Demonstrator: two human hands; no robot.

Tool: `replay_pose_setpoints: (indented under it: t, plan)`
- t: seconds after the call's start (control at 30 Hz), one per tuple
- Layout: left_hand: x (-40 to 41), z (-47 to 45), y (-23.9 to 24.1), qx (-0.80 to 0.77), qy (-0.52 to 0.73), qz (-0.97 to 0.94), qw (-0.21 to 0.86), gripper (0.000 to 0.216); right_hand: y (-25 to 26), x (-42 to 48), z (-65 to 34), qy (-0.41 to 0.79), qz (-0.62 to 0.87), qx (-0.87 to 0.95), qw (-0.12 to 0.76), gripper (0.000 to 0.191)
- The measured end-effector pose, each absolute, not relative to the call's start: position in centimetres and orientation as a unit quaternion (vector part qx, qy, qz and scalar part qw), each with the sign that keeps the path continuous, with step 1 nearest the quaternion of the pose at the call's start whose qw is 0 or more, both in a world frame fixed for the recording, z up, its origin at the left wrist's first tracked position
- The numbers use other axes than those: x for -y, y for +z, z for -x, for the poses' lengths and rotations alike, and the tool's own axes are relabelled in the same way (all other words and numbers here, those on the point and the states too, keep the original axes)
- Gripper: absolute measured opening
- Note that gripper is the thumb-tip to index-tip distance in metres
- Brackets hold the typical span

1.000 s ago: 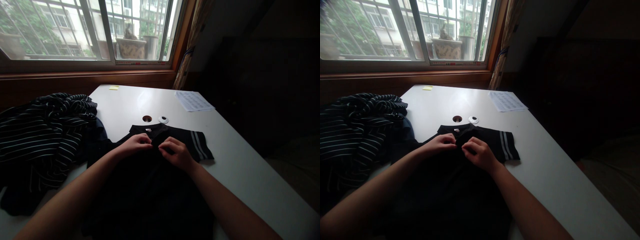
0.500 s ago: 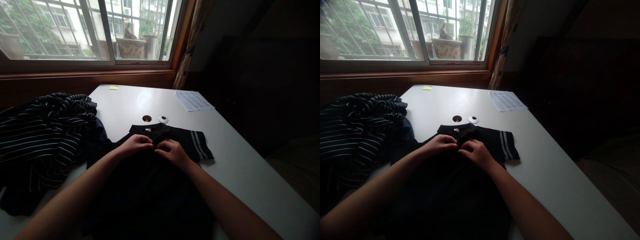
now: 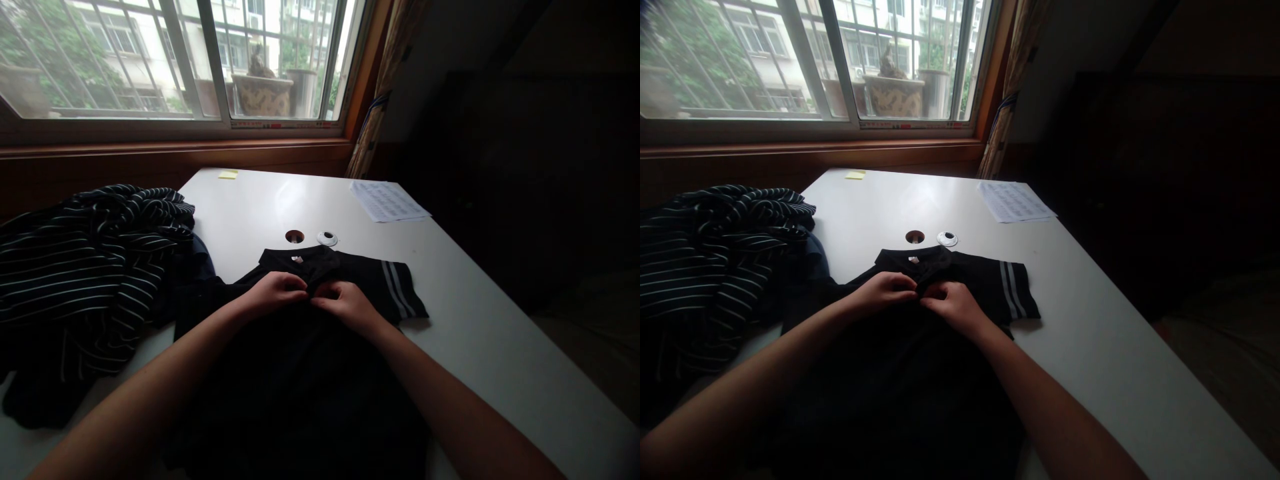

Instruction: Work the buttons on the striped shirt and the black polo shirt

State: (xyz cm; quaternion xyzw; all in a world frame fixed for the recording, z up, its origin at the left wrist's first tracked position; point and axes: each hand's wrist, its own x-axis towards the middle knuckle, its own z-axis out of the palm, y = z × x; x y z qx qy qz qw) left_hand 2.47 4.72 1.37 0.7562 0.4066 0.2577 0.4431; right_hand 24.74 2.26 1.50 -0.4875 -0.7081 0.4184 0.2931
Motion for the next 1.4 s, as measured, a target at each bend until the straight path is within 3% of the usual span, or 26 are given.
replay_pose_setpoints:
  t: [0.63,1.4]
  plan:
    - [-4.74,-1.91,2.26,-0.369,0.217,-0.74,0.519,0.035,1.68,-2.51,-25.15,0.484,0.498,0.654,0.302,0.027]
    - [-5.05,-2.07,1.84,-0.322,0.256,-0.784,0.464,0.027,1.25,-2.48,-24.88,0.445,0.503,0.669,0.319,0.017]
